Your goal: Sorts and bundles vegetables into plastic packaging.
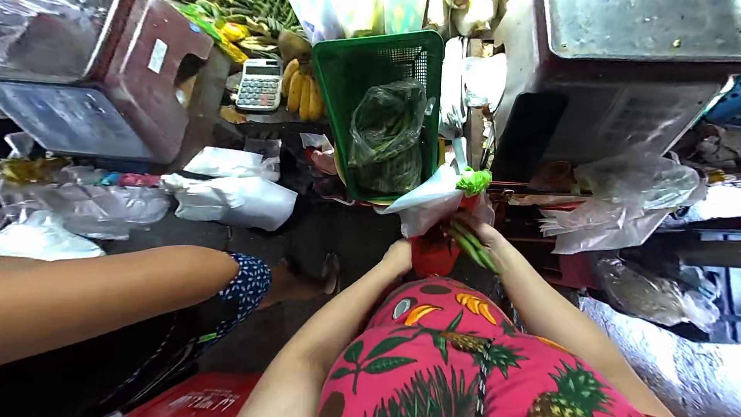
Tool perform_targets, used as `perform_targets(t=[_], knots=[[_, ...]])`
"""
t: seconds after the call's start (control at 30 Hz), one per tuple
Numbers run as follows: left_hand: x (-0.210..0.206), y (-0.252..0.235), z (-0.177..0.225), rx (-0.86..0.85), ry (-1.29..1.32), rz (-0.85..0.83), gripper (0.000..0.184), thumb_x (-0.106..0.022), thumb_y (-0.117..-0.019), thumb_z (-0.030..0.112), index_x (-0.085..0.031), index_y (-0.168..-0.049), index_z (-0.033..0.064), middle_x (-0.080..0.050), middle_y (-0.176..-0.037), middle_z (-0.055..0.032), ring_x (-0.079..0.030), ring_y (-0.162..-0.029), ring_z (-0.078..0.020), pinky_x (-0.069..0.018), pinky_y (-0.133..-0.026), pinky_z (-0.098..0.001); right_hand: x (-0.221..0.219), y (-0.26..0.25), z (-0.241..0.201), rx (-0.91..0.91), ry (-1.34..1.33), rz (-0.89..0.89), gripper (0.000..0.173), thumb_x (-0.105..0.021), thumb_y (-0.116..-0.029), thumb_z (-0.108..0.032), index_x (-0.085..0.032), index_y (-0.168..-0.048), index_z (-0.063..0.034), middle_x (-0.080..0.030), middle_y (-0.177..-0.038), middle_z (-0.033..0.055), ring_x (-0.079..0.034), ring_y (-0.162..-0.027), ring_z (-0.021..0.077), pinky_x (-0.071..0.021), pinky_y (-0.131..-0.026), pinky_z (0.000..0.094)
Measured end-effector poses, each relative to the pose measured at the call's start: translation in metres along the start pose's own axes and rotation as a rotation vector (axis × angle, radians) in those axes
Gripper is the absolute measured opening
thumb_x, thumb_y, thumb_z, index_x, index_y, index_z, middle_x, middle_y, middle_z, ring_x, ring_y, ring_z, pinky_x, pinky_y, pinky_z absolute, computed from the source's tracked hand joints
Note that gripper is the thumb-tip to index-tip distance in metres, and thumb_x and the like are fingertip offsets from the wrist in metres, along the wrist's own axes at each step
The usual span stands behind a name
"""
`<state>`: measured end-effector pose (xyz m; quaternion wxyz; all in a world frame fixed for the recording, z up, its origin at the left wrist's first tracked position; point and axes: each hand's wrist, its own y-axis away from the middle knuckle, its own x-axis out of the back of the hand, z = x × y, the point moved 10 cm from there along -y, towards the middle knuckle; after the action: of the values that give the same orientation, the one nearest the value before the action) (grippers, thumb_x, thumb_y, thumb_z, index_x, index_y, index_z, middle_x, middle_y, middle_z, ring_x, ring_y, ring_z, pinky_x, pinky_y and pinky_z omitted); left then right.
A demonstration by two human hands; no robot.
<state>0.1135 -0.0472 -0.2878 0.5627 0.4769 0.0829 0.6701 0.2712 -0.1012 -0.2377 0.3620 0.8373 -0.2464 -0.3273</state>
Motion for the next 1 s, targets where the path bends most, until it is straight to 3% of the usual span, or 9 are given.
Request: perform_targets(t=[0.13,0.2,0.33,0.43,0.53,0.63,0.77,0.87,1.0], knots=[[0.034,0.053,0.016,-0.038,0.147,-0.110,0.057,-0.078,-0.0839,0.009,-0.058,-0.137,0.0001,-0.062,-0.131,-0.0250,-0.059,-0.125,-0.0383,-0.0456,-0.107,-0.0567,0.008,-0.038,-0.034,0.524,0.556,0.212,0.042,-0.058,-0.1046,-0.016,-0.052,-0.142,0.0033,-0.063,-0.135,0.0185,-0.060,-0.126,0.0208,-0.0478,-0.110,0.0377],[0.053,0.073,0.016,-0.025,0.200,-0.069,0.065,-0.078,-0.0838,0.010,-0.052,-0.143,0.0020,-0.060,-0.134,-0.0238,-0.059,-0.126,-0.0364,-0.0463,-0.108,-0.0553,0.001,-0.043,-0.025,0.472,0.887,0.241,0.053,-0.060,-0.1045,-0.029,-0.050,-0.145,0.0038,-0.062,-0.136,0.0240,-0.060,-0.128,0.0307,-0.0457,-0.111,0.0477],[0.084,0.095,0.011,0.010,0.140,-0.018,0.058,-0.069,-0.0884,0.006,-0.054,-0.144,0.0033,-0.061,-0.136,-0.0232,-0.058,-0.128,-0.0357,-0.0458,-0.109,-0.0536,-0.012,-0.022,0.015,0.353,1.173,0.250,0.090,-0.057,-0.1020,-0.046,-0.012,-0.162,0.0035,-0.039,-0.158,0.0282,-0.046,-0.143,0.0380,-0.0391,-0.117,0.0523],[0.107,0.104,0.007,0.021,0.056,-0.007,0.038,-0.065,-0.0917,0.005,-0.067,-0.130,0.0040,-0.066,-0.128,-0.0202,-0.062,-0.122,-0.0332,-0.0474,-0.105,-0.0524,-0.022,-0.004,0.029,0.377,1.295,0.159,0.090,-0.059,-0.1006,-0.044,-0.014,-0.162,0.0035,-0.025,-0.165,0.0275,-0.033,-0.151,0.0375,-0.0315,-0.123,0.0495],[0.144,0.102,0.018,-0.030,0.015,0.024,0.031,-0.064,-0.0952,0.009,-0.069,-0.126,0.0051,-0.070,-0.121,-0.0173,-0.066,-0.113,-0.0315,-0.0512,-0.100,-0.0533,-0.021,0.009,0.033,0.101,1.542,0.013,0.075,-0.057,-0.1028,-0.046,-0.038,-0.155,0.0035,-0.045,-0.153,0.0294,-0.043,-0.144,0.0416,-0.0330,-0.120,0.0578],[0.217,0.090,0.042,-0.180,0.023,0.368,0.032,-0.056,-0.0987,0.008,-0.068,-0.128,0.0020,-0.069,-0.121,-0.0186,-0.067,-0.110,-0.0301,-0.0530,-0.099,-0.0490,-0.034,0.019,0.028,-0.057,1.624,-0.175,0.060,-0.059,-0.1029,-0.045,-0.056,-0.141,0.0008,-0.060,-0.136,0.0282,-0.055,-0.132,0.0426,-0.0388,-0.112,0.0638],[0.306,0.050,0.063,-0.246,-0.029,0.777,0.033,-0.050,-0.1012,0.006,-0.065,-0.129,-0.0021,-0.064,-0.130,-0.0226,-0.061,-0.124,-0.0358,-0.0474,-0.108,-0.0501,-0.117,0.056,-0.040,0.376,1.472,-0.319,0.048,-0.059,-0.1039,-0.032,-0.056,-0.142,-0.0024,-0.069,-0.126,0.0186,-0.069,-0.114,0.0301,-0.0526,-0.103,0.0493],[0.337,0.001,0.065,-0.108,-0.090,0.777,0.042,-0.058,-0.1031,0.026,-0.060,-0.135,-0.0018,-0.057,-0.139,-0.0249,-0.053,-0.134,-0.0403,-0.0421,-0.113,-0.0549,-0.177,0.077,-0.109,0.733,1.439,-0.193,0.037,-0.051,-0.1063,-0.026,-0.063,-0.135,-0.0060,-0.072,-0.120,0.0123,-0.071,-0.107,0.0223,-0.0559,-0.097,0.0438],[0.346,-0.029,0.058,0.082,-0.176,0.646,0.060,-0.064,-0.1005,0.037,-0.050,-0.146,0.0005,-0.052,-0.147,-0.0245,-0.044,-0.141,-0.0430,-0.0359,-0.113,-0.0632,-0.223,0.051,-0.178,1.044,1.460,0.063,0.033,-0.052,-0.1019,-0.005,-0.064,-0.132,-0.0022,-0.069,-0.121,0.0187,-0.067,-0.113,0.0331,-0.0534,-0.100,0.0506]])
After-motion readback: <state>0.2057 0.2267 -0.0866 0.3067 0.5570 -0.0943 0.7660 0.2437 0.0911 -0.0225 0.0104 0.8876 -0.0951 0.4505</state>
